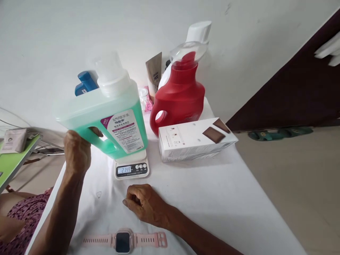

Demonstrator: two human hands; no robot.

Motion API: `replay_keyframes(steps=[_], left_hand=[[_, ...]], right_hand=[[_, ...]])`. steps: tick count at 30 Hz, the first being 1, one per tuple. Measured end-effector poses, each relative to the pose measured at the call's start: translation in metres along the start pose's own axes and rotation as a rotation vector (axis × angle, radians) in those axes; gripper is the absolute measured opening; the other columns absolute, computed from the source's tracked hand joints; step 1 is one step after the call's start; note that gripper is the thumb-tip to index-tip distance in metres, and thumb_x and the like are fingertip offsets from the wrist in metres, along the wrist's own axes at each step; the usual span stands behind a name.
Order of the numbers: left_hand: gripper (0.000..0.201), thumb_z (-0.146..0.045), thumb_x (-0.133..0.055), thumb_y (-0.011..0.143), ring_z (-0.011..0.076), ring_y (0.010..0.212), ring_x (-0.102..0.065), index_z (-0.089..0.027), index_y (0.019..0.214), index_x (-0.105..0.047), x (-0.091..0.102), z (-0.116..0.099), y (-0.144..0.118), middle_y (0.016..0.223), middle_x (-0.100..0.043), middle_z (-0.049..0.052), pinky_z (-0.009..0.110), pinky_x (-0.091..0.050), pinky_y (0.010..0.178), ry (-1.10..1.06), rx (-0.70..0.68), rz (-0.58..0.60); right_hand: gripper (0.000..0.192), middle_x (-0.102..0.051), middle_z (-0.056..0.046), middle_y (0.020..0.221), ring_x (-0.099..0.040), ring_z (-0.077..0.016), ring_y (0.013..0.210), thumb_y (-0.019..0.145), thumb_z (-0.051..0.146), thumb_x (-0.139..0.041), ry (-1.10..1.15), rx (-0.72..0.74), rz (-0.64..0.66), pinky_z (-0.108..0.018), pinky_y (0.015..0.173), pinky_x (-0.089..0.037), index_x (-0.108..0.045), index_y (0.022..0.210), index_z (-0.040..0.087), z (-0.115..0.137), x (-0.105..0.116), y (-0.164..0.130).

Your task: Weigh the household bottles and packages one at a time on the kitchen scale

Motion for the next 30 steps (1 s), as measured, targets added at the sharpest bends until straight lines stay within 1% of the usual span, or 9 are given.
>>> replay_keyframes(steps=[3,6,9,13,16,18,22,26,30], left_hand=[[0.057,-0.060,-0.085,0.074,0.0117,0.050,-0.046,-0.021,0.056,-0.048,-0.013,0.001,0.006,0.054,-0.045,-0.002,0.027,-0.037,0.047,-0.052,0.042,-0.032],[0.057,-0.039,-0.092,0.062,0.0055,0.041,-0.030,-0.020,0.047,-0.040,-0.013,0.004,0.012,0.046,-0.033,-0.008,0.024,-0.025,0.041,-0.150,0.056,-0.146],[0.052,-0.031,-0.090,0.057,0.0041,0.040,-0.029,-0.019,0.044,-0.041,-0.009,-0.001,0.022,0.045,-0.033,-0.008,0.022,-0.023,0.039,-0.170,0.067,-0.216],[0.044,-0.024,-0.084,0.056,0.0034,0.040,-0.028,-0.019,0.044,-0.043,0.004,-0.020,0.047,0.043,-0.033,-0.009,0.021,-0.022,0.038,-0.147,-0.021,-0.289],[0.047,-0.022,-0.085,0.055,0.0028,0.042,-0.026,-0.019,0.046,-0.039,0.003,-0.022,0.072,0.045,-0.032,-0.009,0.021,-0.020,0.038,-0.154,-0.062,-0.278],[0.051,-0.024,-0.088,0.054,0.0026,0.043,-0.026,-0.019,0.047,-0.038,-0.006,-0.015,0.087,0.048,-0.032,-0.009,0.021,-0.019,0.039,-0.160,-0.064,-0.236],[0.055,-0.031,-0.094,0.055,0.0032,0.044,-0.027,-0.020,0.049,-0.040,-0.030,0.012,0.104,0.049,-0.033,-0.008,0.022,-0.021,0.040,-0.169,-0.029,-0.167],[0.055,-0.034,-0.095,0.056,0.0035,0.044,-0.027,-0.021,0.053,-0.041,-0.057,0.037,0.109,0.049,-0.033,-0.008,0.023,-0.021,0.040,-0.208,0.010,-0.110],[0.054,-0.039,-0.095,0.057,0.0037,0.045,-0.026,-0.020,0.054,-0.045,-0.082,0.056,0.110,0.051,-0.034,-0.008,0.024,-0.022,0.042,-0.221,0.043,-0.065]], right_hand=[[0.023,-0.057,0.003,0.069,-0.050,-0.0102,0.061,0.093,0.031,-0.063,0.000,-0.003,0.002,-0.023,0.059,-0.036,-0.057,0.074,0.019,-0.001,0.000,-0.001],[0.021,-0.059,0.002,0.071,-0.052,-0.0103,0.062,0.090,0.029,-0.065,0.003,-0.013,-0.004,-0.023,0.060,-0.037,-0.057,0.074,0.019,-0.003,0.000,-0.001],[0.019,-0.059,0.003,0.070,-0.051,-0.0098,0.060,0.088,0.028,-0.065,0.013,-0.026,-0.010,-0.022,0.059,-0.036,-0.057,0.073,0.019,-0.004,0.001,-0.001],[0.020,-0.057,0.004,0.068,-0.049,-0.0093,0.059,0.087,0.028,-0.067,0.020,-0.025,-0.015,-0.022,0.058,-0.035,-0.056,0.072,0.019,-0.004,0.001,0.000],[0.020,-0.057,0.003,0.069,-0.050,-0.0095,0.060,0.088,0.026,-0.066,0.020,-0.033,-0.013,-0.022,0.059,-0.036,-0.057,0.072,0.019,-0.004,0.001,0.001],[0.020,-0.057,0.004,0.068,-0.049,-0.0094,0.060,0.088,0.026,-0.065,0.024,-0.054,-0.008,-0.022,0.060,-0.036,-0.056,0.071,0.019,-0.005,0.001,0.002],[0.021,-0.056,0.004,0.068,-0.049,-0.0090,0.060,0.087,0.025,-0.066,0.025,-0.090,0.012,-0.022,0.060,-0.036,-0.055,0.070,0.020,-0.004,0.000,0.002],[0.020,-0.056,0.004,0.069,-0.049,-0.0092,0.061,0.088,0.025,-0.065,0.020,-0.096,0.018,-0.023,0.060,-0.035,-0.054,0.071,0.020,-0.003,0.001,0.000],[0.020,-0.056,0.004,0.069,-0.049,-0.0093,0.061,0.089,0.025,-0.063,0.023,-0.097,0.021,-0.023,0.061,-0.036,-0.054,0.072,0.020,-0.004,0.001,-0.001]])
Point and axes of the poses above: each hand's wrist, its own y-axis towards the middle knuckle, its own x-axis out of the back of the hand, z = x × y, the point moved 10 cm from there along y, towards the middle knuckle
